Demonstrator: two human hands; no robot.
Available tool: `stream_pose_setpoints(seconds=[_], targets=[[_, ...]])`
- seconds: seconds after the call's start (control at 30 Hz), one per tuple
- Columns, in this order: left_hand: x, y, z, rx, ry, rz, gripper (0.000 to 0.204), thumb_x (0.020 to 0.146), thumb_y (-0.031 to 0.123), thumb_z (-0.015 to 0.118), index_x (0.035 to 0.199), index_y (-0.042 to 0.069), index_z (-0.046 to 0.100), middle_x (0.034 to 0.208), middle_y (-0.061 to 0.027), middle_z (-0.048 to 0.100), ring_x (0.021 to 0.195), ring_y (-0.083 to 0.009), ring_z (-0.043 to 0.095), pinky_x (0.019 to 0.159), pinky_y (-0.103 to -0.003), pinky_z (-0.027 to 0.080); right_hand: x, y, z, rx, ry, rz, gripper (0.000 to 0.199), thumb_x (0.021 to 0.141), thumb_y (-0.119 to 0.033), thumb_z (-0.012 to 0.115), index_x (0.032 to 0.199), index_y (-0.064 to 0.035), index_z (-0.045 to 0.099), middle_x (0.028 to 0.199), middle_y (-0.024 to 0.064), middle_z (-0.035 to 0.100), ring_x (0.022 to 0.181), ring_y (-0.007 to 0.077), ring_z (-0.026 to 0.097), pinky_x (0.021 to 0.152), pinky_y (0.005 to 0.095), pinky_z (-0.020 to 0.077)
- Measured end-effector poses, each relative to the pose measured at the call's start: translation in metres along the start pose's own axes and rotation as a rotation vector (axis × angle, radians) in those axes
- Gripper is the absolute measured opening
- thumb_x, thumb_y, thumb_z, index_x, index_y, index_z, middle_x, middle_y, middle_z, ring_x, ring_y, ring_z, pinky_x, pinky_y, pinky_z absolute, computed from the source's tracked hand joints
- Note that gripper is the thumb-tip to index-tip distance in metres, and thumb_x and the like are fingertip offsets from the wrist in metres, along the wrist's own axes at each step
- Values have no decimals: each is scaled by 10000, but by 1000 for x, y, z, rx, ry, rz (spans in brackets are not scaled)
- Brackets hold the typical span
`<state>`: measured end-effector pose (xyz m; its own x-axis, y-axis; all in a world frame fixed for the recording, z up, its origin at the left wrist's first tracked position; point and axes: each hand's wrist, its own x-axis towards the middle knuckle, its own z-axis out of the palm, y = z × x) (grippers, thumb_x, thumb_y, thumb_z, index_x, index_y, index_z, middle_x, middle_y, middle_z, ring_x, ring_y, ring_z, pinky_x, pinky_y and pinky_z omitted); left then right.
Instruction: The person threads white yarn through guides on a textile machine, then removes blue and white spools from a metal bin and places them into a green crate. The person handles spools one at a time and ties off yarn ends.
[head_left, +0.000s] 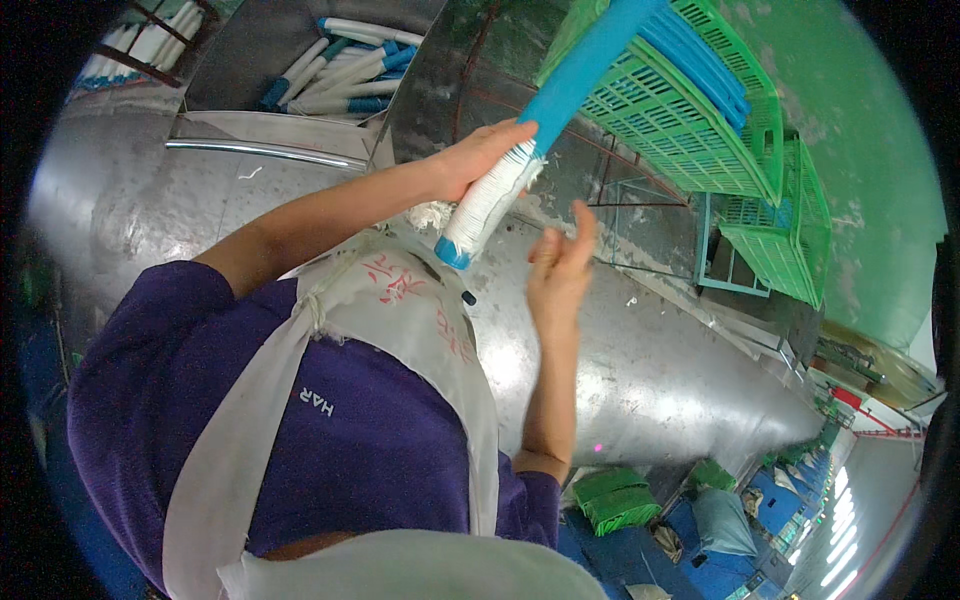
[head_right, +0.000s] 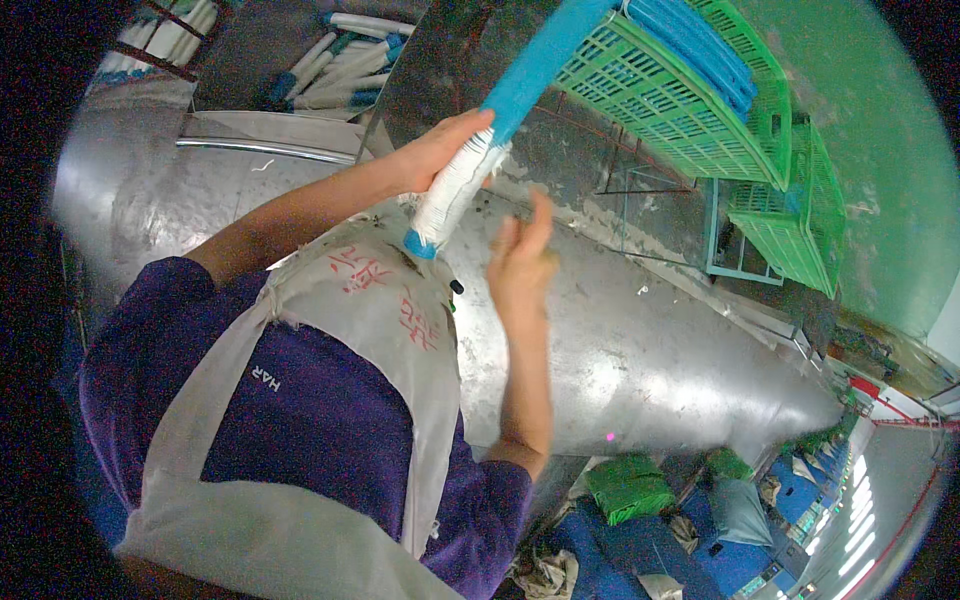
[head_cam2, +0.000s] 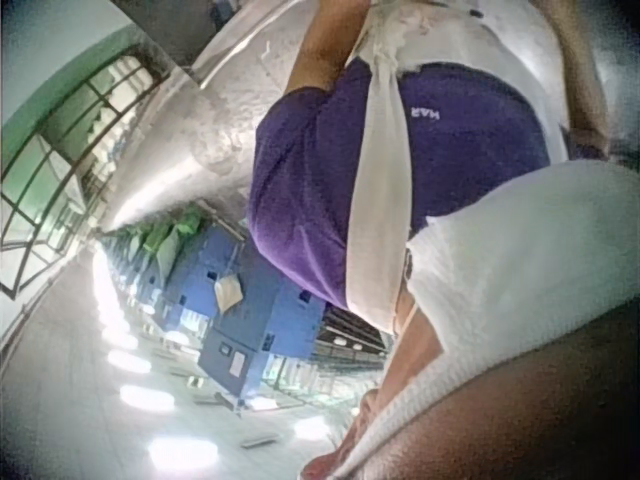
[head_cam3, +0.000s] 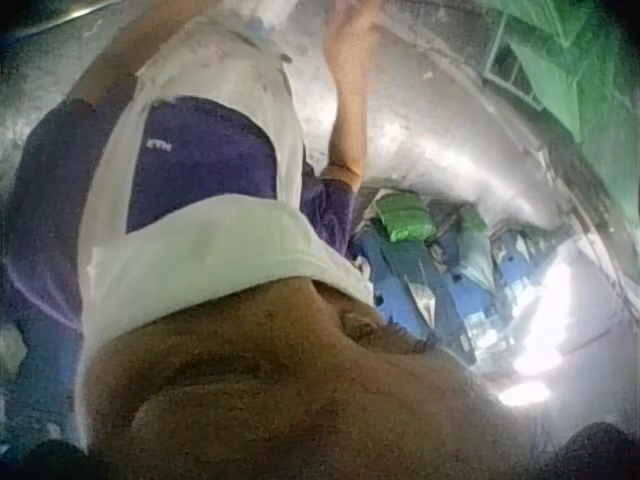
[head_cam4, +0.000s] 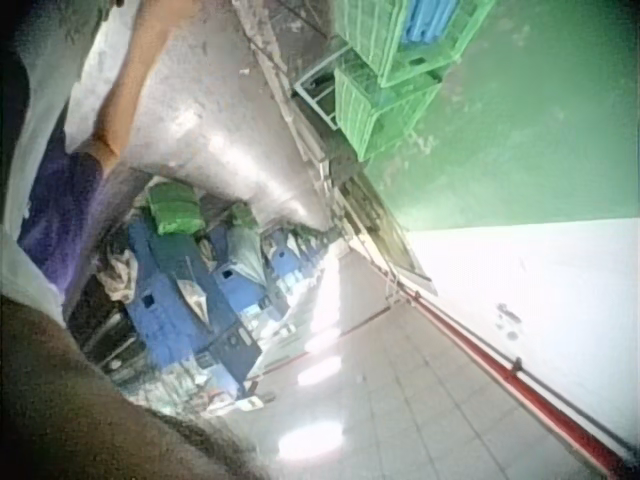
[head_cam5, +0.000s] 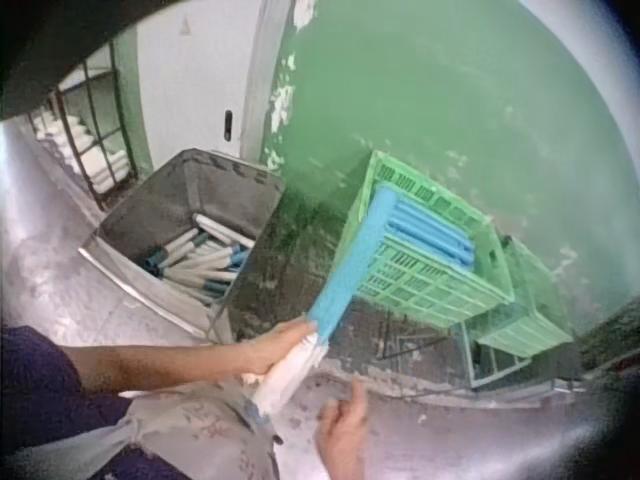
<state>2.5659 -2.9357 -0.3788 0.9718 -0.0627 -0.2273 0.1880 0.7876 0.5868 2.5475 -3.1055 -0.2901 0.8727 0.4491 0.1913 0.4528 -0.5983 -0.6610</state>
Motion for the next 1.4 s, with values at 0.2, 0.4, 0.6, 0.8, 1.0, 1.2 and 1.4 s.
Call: stream_pose_setpoints(seconds=[0.2,0.4,0.6,0.8,1.0,1.2,1.4], targets=[[-6,7,-4,-44,3,46,414,889,455,589,1065,92,497,863,-51,585,685,-147,597,565,-316,520,0,25,60,549,78,42,201,937,-72,521,1125,-4,546,637,6,551,540,40,483,483,195,368],[0,9,-2,-167,90,105,322,906,386,568,949,69,527,785,-58,603,589,-153,579,514,-314,484,18,11,70,410,164,-93,155,920,-59,551,1047,-2,622,684,3,572,542,27,476,489,187,375],[-9,52,1,-199,322,155,350,898,405,542,936,58,566,755,-84,628,588,-180,594,520,-342,494,-41,23,79,389,120,17,171,913,-65,565,1055,-11,643,726,0,588,591,18,478,522,181,395],[0,114,-8,114,235,526,372,942,412,487,964,52,576,805,-70,651,658,-161,632,622,-338,537,-41,21,49,426,203,406,172,924,-78,556,1061,-8,631,667,-17,551,577,26,439,523,182,389],[7,75,2,-10,126,462,284,915,351,554,986,77,535,779,-43,611,631,-129,597,555,-299,502,7,11,39,181,125,-213,183,913,-80,573,1069,-9,636,781,2,601,634,38,487,568,199,425],[7,66,14,-101,300,544,273,910,325,569,968,61,536,758,-45,611,621,-130,593,546,-290,491,-20,14,57,319,86,-146,210,909,-57,572,1102,-11,641,797,2,608,632,26,468,566,183,399],[9,36,22,98,311,491,299,889,308,613,1001,39,549,765,-37,596,599,-99,555,509,-266,451,-63,37,63,446,78,98,208,921,-44,554,1116,-7,618,698,-36,526,581,16,413,515,175,341]])
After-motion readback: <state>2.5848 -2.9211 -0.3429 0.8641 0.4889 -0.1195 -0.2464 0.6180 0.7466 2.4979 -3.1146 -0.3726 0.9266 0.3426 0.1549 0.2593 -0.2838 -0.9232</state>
